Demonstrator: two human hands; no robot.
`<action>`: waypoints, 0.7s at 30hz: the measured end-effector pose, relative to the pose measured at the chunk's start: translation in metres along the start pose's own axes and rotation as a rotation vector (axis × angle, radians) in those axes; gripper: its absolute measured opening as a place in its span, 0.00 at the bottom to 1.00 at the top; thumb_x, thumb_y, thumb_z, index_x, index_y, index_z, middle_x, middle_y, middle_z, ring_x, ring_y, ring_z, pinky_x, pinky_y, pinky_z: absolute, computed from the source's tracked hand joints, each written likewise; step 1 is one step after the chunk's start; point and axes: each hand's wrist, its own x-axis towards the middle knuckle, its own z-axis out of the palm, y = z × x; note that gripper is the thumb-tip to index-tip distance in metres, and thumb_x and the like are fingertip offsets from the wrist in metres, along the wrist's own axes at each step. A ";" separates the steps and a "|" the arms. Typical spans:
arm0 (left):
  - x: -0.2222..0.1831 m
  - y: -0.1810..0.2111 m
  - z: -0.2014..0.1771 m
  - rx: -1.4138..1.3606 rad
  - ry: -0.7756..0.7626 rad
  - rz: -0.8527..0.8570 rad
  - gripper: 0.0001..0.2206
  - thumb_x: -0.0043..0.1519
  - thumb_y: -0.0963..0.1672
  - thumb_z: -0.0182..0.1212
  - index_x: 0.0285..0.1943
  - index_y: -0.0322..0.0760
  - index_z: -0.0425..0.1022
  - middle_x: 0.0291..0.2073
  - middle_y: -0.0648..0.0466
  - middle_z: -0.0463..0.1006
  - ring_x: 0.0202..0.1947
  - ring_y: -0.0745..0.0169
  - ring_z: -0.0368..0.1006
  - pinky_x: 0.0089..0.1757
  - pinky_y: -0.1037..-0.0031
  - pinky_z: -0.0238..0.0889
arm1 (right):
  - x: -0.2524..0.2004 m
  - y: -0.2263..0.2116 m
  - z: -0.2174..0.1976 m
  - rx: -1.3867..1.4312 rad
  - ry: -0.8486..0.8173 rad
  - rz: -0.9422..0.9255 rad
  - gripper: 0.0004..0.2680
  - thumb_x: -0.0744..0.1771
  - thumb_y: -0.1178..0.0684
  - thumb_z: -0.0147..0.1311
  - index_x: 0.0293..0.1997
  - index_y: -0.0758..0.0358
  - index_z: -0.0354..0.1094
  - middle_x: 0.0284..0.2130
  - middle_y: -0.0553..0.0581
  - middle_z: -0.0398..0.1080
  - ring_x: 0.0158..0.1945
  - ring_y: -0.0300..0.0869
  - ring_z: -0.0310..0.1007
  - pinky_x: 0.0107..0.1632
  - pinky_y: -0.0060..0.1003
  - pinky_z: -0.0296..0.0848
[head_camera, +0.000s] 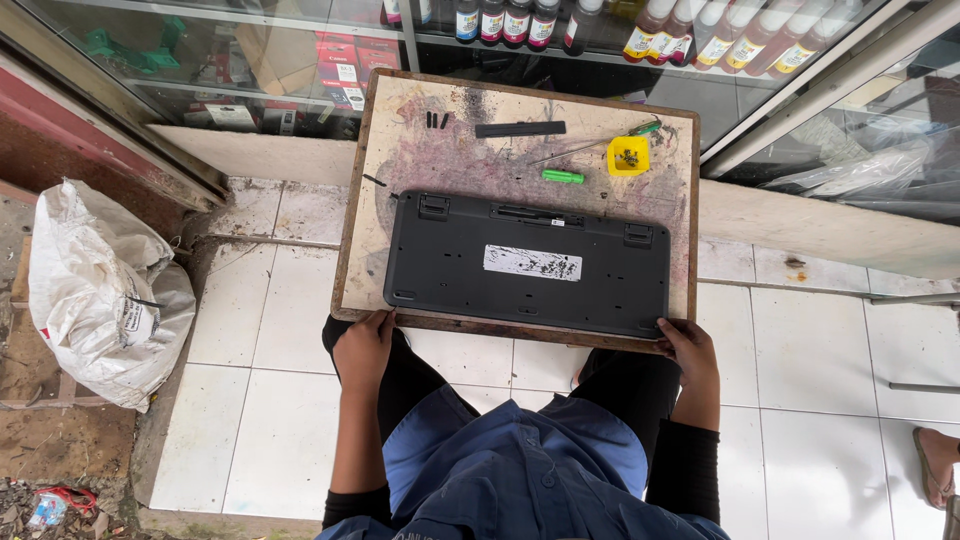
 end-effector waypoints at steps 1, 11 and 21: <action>0.002 -0.005 0.004 -0.001 0.001 0.002 0.12 0.70 0.49 0.54 0.47 0.44 0.83 0.30 0.51 0.82 0.27 0.46 0.78 0.29 0.60 0.72 | -0.001 -0.001 0.000 0.001 0.001 -0.001 0.18 0.65 0.48 0.70 0.50 0.73 0.70 0.29 0.68 0.71 0.30 0.50 0.77 0.31 0.32 0.73; -0.003 -0.004 0.035 0.272 0.359 0.200 0.08 0.70 0.46 0.57 0.47 0.44 0.81 0.33 0.56 0.81 0.37 0.61 0.81 0.34 0.77 0.75 | 0.001 0.003 0.000 0.007 -0.014 -0.003 0.19 0.65 0.47 0.70 0.51 0.74 0.69 0.30 0.68 0.71 0.31 0.50 0.77 0.31 0.32 0.71; -0.003 -0.002 0.044 0.274 0.436 0.160 0.06 0.72 0.47 0.54 0.46 0.48 0.75 0.34 0.61 0.74 0.35 0.64 0.79 0.32 0.77 0.75 | 0.004 0.006 0.000 -0.012 -0.018 -0.001 0.19 0.64 0.46 0.71 0.50 0.72 0.71 0.30 0.69 0.72 0.32 0.51 0.77 0.33 0.35 0.73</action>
